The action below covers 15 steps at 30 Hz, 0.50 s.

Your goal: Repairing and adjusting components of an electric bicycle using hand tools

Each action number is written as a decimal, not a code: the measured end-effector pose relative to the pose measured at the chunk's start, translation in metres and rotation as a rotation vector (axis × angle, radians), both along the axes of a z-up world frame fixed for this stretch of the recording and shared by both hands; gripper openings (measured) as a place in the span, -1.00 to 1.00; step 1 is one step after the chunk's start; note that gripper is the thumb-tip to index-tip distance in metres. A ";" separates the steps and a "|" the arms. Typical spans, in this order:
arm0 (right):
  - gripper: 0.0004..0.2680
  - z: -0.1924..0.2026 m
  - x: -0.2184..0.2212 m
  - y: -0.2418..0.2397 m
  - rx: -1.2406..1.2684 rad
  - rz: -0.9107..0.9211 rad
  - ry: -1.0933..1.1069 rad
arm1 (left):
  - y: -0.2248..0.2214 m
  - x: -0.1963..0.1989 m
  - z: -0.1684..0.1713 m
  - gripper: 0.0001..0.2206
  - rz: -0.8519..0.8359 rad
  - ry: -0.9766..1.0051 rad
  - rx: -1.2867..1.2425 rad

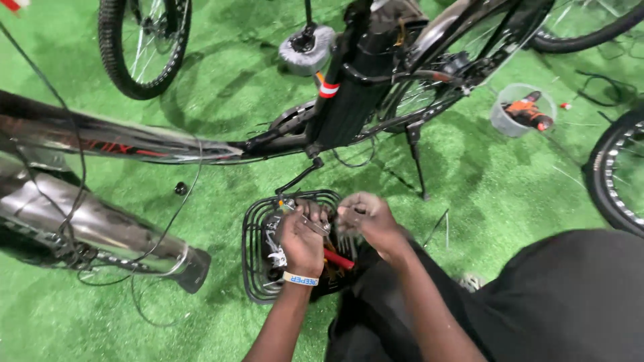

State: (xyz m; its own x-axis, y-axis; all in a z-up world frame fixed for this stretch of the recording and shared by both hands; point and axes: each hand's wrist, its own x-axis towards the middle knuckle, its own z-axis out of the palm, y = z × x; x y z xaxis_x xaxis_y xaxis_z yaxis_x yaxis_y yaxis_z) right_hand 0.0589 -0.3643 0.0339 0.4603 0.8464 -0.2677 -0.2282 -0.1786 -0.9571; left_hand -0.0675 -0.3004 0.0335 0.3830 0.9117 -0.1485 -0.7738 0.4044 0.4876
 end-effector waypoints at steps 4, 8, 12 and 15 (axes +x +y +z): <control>-0.74 0.022 0.028 -0.008 -0.055 -0.021 -0.145 | -0.023 0.025 0.029 -0.84 0.016 -0.048 0.002; -0.70 0.041 0.047 -0.028 -0.192 0.051 0.051 | -0.031 0.060 0.011 -0.97 -0.022 -0.274 0.165; -0.74 0.019 0.088 -0.040 0.013 -0.121 0.299 | -0.052 0.114 0.013 -0.93 0.000 -0.198 0.306; -0.92 0.012 0.135 -0.043 0.061 -0.275 0.211 | -0.059 0.162 -0.088 -0.87 0.337 0.965 0.801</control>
